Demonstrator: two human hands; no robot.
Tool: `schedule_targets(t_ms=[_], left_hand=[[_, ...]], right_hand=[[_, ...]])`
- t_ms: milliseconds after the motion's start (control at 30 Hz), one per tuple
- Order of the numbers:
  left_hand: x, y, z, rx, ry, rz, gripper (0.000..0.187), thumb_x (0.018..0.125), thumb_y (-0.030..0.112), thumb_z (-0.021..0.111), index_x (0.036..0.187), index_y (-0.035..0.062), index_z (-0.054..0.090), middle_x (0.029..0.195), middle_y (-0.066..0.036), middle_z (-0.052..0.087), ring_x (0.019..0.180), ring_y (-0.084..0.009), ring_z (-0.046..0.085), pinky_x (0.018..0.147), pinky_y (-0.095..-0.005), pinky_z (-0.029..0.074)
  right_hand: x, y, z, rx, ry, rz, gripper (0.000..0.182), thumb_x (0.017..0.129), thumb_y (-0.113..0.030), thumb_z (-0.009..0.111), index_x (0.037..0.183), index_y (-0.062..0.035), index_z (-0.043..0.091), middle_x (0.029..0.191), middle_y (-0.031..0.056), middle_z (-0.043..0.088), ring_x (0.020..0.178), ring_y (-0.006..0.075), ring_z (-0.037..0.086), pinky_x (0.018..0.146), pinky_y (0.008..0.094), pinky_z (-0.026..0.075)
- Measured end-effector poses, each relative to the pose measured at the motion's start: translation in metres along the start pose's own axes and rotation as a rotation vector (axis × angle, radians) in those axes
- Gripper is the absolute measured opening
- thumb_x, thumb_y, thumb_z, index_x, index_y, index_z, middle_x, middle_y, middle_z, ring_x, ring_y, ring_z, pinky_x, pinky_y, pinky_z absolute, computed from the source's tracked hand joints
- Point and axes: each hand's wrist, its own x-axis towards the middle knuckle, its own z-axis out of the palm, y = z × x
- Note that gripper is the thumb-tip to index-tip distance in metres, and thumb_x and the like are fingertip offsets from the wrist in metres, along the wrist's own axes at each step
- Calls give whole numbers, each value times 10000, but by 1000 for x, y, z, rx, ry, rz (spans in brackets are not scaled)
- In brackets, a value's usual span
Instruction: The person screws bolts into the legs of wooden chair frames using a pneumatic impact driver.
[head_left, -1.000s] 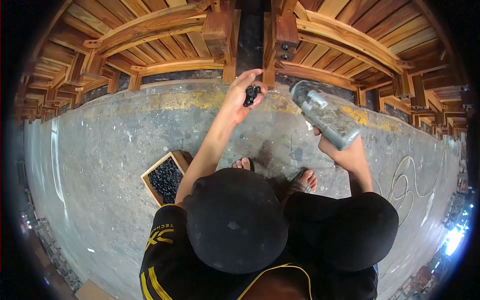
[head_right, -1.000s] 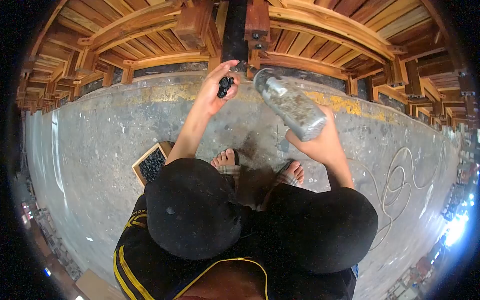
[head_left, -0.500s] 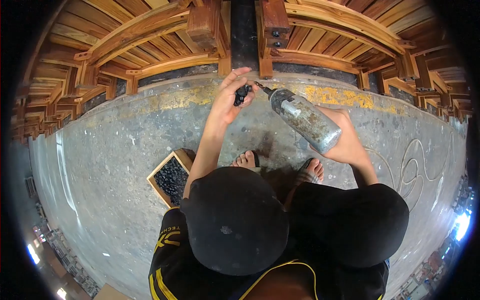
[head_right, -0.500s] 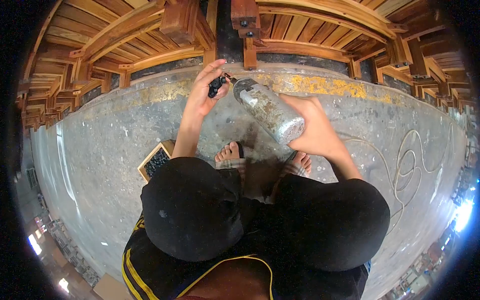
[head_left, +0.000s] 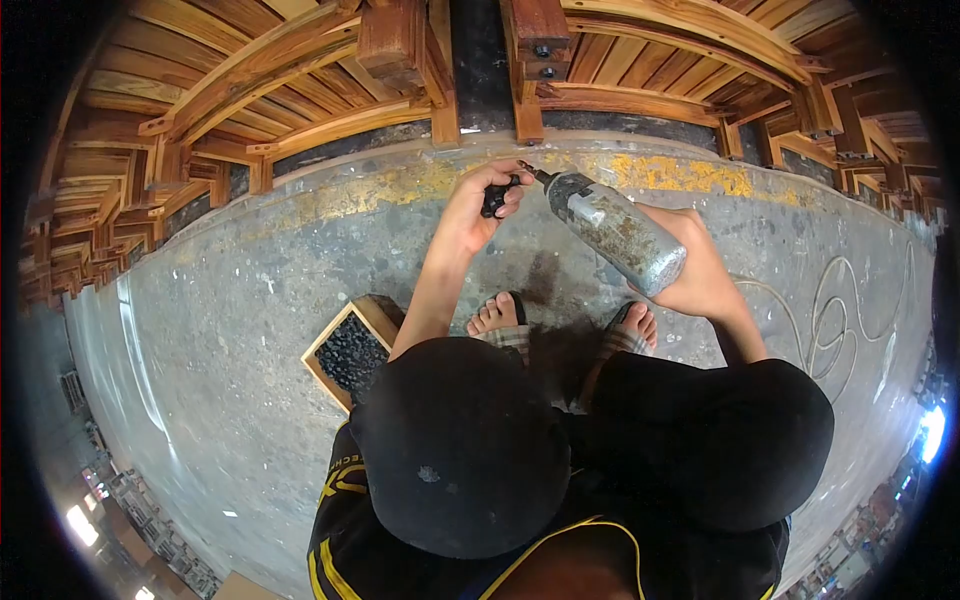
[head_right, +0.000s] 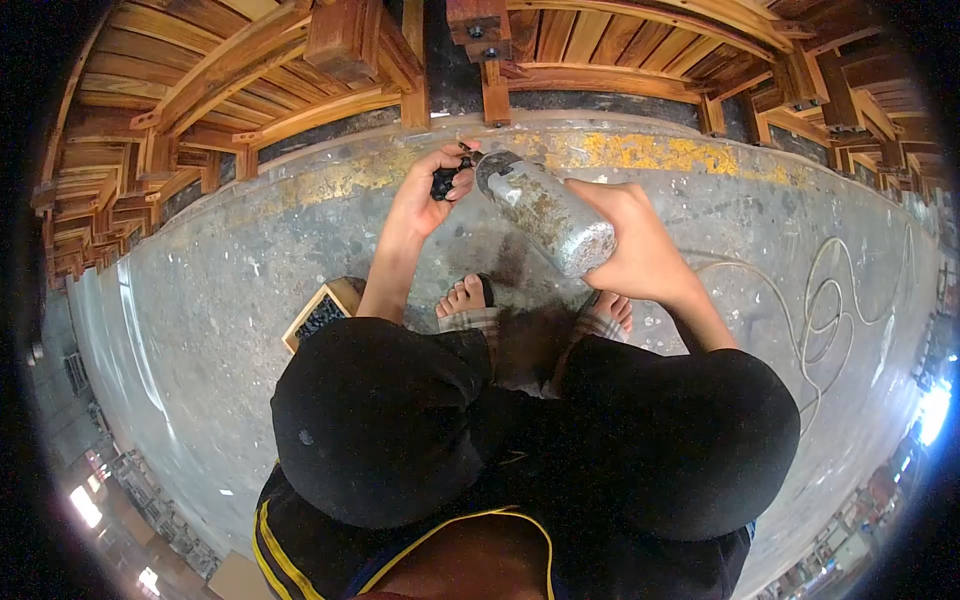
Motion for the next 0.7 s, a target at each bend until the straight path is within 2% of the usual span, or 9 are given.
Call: schedule_targets(t_ms=[167,333,567,700], left_hand=[[0,-3,-1,34,35,29,351,815,11,422,1128,-105,530,906,-168,595,608,-127,472,460,-217,354],[-4,0,7,120,22,63,301,900,60,449,1160,-55,549,891,-171,607,556,-120,468,445,-221,344],[-5,-4,13,156,13,44,241,950,146,477,1094,-26,566,832,-147,621,546,-111,475,439,-218,335],[-5,-8,17,175,58,18,273,975,196,427,1071,-19,565,787,-132,618,529,-106,465,426,-223,329]], right_hand=[[-4,12,6,-20,14,11,758,471,-122,631,1210,23,541,1110,233,582,1035,380,507,955,381,374],[-4,12,5,-25,9,22,759,474,-118,636,1215,15,540,1110,221,582,1028,377,505,957,384,377],[-4,16,9,1,14,38,757,476,-110,643,1220,-12,541,1091,216,586,1008,376,505,956,384,378],[-5,14,8,7,-8,45,753,482,-114,642,1221,-8,539,1105,218,582,1018,378,503,953,382,381]])
